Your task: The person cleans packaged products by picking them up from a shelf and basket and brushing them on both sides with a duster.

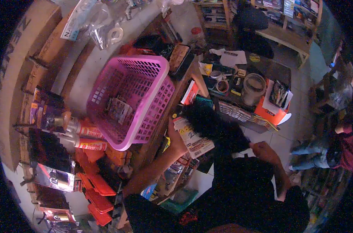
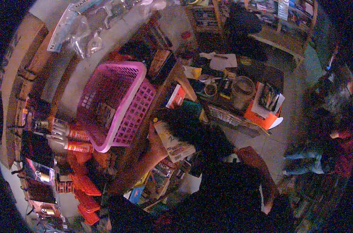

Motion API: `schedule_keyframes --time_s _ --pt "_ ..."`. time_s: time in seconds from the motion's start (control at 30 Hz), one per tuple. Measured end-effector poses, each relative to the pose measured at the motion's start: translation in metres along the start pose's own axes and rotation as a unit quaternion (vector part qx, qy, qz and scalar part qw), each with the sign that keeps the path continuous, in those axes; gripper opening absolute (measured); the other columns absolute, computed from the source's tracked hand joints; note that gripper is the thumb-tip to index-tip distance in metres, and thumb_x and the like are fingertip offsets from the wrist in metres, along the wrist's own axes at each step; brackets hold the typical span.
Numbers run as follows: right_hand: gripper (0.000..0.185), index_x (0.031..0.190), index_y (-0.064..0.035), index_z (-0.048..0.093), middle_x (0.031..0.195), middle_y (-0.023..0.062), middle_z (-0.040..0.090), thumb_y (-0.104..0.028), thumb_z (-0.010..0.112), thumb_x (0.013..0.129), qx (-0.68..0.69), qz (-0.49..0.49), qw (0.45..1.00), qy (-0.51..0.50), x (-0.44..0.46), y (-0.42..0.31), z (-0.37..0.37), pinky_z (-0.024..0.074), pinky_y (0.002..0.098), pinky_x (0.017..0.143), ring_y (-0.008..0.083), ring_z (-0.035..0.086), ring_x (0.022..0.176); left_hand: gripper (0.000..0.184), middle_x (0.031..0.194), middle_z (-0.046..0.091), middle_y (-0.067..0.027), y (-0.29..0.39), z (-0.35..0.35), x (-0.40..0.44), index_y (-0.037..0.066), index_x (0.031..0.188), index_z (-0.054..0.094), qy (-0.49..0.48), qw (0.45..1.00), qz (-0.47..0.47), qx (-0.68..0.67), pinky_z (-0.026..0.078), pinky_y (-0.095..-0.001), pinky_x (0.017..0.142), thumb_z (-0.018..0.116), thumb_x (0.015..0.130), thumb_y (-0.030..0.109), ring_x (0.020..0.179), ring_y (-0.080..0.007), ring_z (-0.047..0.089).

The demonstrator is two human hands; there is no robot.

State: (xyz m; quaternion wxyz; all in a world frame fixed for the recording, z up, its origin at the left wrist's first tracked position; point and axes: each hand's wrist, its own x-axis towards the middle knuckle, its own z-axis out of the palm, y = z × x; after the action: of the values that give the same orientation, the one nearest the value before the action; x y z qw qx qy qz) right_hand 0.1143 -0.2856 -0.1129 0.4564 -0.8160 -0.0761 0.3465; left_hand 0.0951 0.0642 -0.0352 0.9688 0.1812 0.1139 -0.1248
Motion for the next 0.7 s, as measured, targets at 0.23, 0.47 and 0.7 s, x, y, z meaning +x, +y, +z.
schedule_keyframes --time_s 0.23,0.47,0.7 --pt "0.052 0.058 -0.0054 0.048 0.052 -0.0009 0.043 -0.046 0.048 0.089 -0.009 -0.056 0.997 0.055 0.005 0.007 0.028 0.0318 0.0309 0.047 0.011 0.037 0.049 0.076 0.127 0.048 -0.0122 -0.008 0.003 0.004 0.015 0.129 0.045 0.072 0.996 0.05 0.033 0.031 -0.0503 0.1 0.026 0.081 0.07 0.115 -0.0348 0.046" --pt "0.054 0.061 -0.0002 0.052 0.053 0.0043 0.049 -0.047 0.048 0.089 -0.012 -0.078 0.997 0.022 0.004 -0.029 0.026 0.038 0.0345 0.051 0.0141 0.044 0.05 0.075 0.125 0.049 -0.0105 -0.004 -0.001 0.003 0.013 0.13 0.042 0.04 0.996 0.064 0.047 0.034 -0.0477 0.099 0.026 0.081 0.068 0.113 -0.0322 0.047" --pt "0.054 0.053 -0.0027 0.046 0.051 0.0008 0.044 -0.044 0.05 0.088 0.023 0.028 0.999 0.036 -0.002 -0.041 0.019 0.0331 0.0331 0.047 0.0109 0.038 0.048 0.072 0.125 0.049 -0.0103 -0.008 -0.011 0.005 0.012 0.13 0.042 -0.108 0.992 0.067 0.011 0.035 -0.0461 0.099 0.026 0.083 0.064 0.114 -0.0317 0.047"
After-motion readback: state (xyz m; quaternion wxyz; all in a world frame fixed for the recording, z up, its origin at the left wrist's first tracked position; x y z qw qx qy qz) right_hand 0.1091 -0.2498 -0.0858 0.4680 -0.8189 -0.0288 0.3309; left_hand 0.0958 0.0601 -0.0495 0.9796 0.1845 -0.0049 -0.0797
